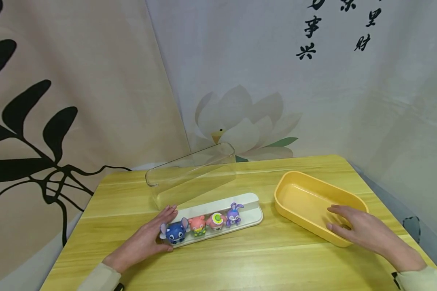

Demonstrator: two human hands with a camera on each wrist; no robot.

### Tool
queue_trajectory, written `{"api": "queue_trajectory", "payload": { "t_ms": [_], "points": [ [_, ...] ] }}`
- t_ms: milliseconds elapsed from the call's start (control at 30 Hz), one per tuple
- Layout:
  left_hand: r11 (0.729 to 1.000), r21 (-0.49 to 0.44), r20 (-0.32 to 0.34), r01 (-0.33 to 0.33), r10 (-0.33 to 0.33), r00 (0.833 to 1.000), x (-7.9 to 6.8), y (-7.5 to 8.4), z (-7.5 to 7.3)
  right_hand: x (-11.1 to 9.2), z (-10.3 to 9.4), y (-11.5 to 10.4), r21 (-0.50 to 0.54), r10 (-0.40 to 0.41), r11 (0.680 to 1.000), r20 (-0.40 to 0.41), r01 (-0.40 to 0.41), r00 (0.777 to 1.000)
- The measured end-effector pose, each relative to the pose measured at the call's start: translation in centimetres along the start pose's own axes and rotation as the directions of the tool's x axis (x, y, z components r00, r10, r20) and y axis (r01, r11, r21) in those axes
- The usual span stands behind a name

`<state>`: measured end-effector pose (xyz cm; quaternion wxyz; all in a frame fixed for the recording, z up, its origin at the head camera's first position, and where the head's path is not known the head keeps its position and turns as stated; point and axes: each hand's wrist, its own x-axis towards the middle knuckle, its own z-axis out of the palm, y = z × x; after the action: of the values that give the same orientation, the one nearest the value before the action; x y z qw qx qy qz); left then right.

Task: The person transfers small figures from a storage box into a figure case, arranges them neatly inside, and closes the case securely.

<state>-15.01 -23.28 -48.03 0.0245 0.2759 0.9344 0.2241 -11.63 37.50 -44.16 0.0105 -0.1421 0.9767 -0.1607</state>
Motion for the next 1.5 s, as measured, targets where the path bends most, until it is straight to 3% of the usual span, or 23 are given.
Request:
{"api": "queue_trajectory", "payload": {
  "t_ms": [633,900,1167,1333,1500],
  "points": [
    [1.000,0.002,0.002,0.016,-0.016,1.000,0.0,0.2,-0.1,1.0,-0.6,0.9,-0.027,-0.005,1.000,0.210,0.010,0.978],
    [1.000,0.008,0.006,0.024,-0.024,1.000,0.0,0.3,-0.1,1.3,-0.7,0.8,-0.031,-0.048,0.998,0.221,0.057,0.974],
    [1.000,0.009,0.003,0.020,-0.020,1.000,-0.1,0.2,-0.1,1.4,-0.6,1.1,0.032,-0.123,0.992,0.226,0.118,0.966],
    [1.000,0.013,0.000,0.016,-0.016,1.000,-0.1,0.2,-0.1,1.9,-0.1,1.0,0.050,-0.169,0.985,0.169,0.163,0.971],
    [1.000,0.012,-0.002,0.012,-0.012,1.000,0.0,0.2,-0.1,2.6,0.6,0.2,0.031,-0.155,0.988,0.112,0.153,0.981]
  ]
}}
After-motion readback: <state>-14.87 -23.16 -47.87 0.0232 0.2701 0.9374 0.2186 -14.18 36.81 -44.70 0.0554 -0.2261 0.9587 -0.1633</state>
